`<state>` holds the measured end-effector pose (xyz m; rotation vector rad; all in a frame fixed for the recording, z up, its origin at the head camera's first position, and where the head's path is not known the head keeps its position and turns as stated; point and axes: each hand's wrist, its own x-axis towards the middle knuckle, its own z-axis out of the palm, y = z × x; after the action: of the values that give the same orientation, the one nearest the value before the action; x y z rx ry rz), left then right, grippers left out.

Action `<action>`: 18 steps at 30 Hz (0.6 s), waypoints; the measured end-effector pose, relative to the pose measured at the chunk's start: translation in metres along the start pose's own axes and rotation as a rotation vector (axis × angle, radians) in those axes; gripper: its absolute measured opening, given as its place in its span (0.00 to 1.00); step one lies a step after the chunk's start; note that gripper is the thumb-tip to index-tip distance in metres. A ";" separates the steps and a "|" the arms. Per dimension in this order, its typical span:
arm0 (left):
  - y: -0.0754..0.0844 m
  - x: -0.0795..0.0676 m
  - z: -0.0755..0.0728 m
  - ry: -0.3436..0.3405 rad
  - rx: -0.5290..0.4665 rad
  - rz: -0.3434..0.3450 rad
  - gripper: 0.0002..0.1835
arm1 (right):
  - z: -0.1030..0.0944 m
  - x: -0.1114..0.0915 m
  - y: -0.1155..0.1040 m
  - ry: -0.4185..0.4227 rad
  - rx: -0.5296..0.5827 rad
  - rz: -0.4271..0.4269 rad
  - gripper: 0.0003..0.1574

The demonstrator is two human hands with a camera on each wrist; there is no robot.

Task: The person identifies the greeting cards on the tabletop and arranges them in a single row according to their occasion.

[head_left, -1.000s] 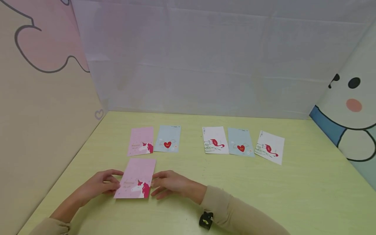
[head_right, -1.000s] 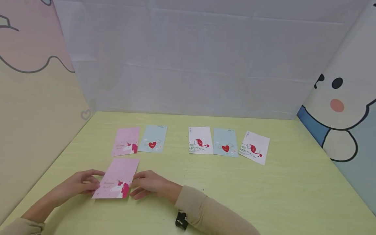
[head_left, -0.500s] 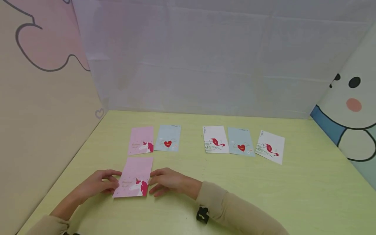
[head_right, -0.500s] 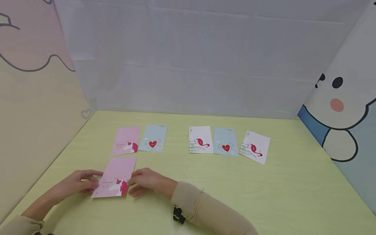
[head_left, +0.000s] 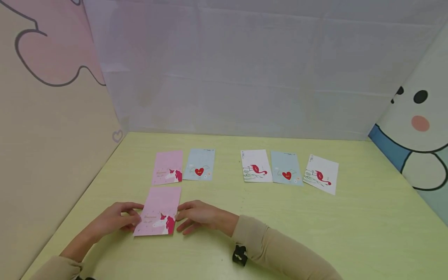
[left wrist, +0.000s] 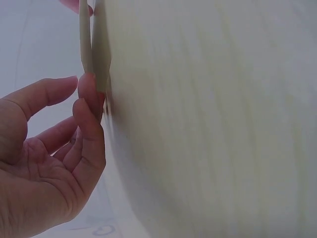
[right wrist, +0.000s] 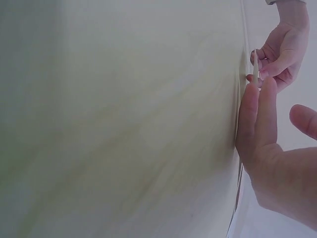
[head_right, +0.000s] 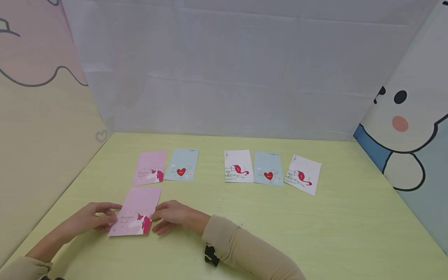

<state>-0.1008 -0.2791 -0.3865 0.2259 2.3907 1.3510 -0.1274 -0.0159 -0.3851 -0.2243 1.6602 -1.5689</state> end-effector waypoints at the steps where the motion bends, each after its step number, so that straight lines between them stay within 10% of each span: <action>1: 0.000 0.000 0.000 0.003 0.005 -0.002 0.24 | 0.000 0.000 0.000 0.000 0.000 0.002 0.25; 18: 0.005 -0.001 0.005 0.086 0.089 -0.079 0.22 | -0.002 -0.002 -0.001 0.001 -0.017 -0.006 0.25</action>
<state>-0.0983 -0.2730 -0.3837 0.0985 2.5058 1.2448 -0.1275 -0.0136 -0.3831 -0.2374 1.6755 -1.5609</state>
